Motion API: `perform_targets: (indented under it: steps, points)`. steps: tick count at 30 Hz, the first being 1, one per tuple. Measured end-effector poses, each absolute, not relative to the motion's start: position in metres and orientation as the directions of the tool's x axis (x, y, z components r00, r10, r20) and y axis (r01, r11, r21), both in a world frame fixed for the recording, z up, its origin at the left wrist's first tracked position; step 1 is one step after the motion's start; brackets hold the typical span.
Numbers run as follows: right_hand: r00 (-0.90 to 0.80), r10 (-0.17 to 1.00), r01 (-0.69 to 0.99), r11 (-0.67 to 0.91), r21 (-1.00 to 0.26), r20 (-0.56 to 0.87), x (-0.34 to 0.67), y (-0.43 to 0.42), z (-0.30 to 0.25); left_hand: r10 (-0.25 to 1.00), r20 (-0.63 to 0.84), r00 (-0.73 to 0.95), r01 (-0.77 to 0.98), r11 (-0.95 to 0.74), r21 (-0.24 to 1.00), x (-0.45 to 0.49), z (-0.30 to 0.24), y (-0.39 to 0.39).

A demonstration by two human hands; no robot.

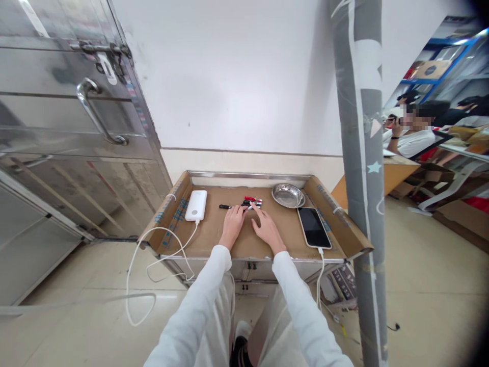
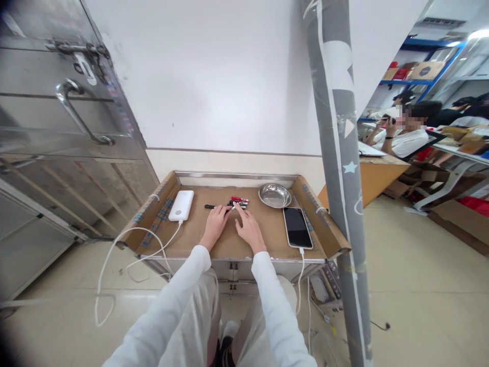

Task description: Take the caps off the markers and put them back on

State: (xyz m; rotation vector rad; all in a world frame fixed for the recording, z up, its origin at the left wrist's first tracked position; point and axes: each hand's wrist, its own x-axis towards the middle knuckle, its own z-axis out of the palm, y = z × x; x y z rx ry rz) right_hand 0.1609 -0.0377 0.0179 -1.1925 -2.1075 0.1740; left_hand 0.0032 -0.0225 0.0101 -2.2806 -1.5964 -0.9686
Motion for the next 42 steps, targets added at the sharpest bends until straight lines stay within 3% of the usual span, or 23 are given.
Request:
perform_targets:
  steps: [6,9,18,22,26,31,42]
  points:
    - [-0.245,0.836,0.843,0.433,-0.318,0.49,0.159,-0.03,0.008,0.828,0.54,-0.153,0.955,-0.017,0.297,0.002,0.013,-0.035]
    - [-0.216,0.851,0.894,0.37,-0.254,0.478,0.157,-0.029,0.008,0.839,0.503,-0.205,0.944,0.034,0.328,0.001,0.011,-0.036]
    - [-0.247,0.849,0.91,0.369,-0.19,0.467,0.15,-0.022,0.012,0.855,0.506,-0.116,0.958,-0.039,0.285,0.002,0.006,-0.026]
    - [-0.24,0.838,0.91,0.37,-0.187,0.49,0.151,-0.022,0.012,0.854,0.517,0.063,0.944,-0.218,0.246,0.007,0.005,-0.022]
    - [-0.127,0.852,0.951,0.25,-0.181,0.508,0.153,-0.022,0.011,0.828,0.523,0.204,0.895,-0.374,0.242,0.017,0.004,-0.015]
    - [-0.091,0.861,0.97,0.191,-0.152,0.5,0.155,-0.022,0.009,0.844,0.504,0.184,0.897,-0.354,0.266,0.028,0.005,-0.004]
    - [-0.132,0.862,0.961,0.232,-0.149,0.49,0.155,-0.021,0.007,0.863,0.47,0.184,0.853,-0.378,0.36,0.029,0.001,0.002]
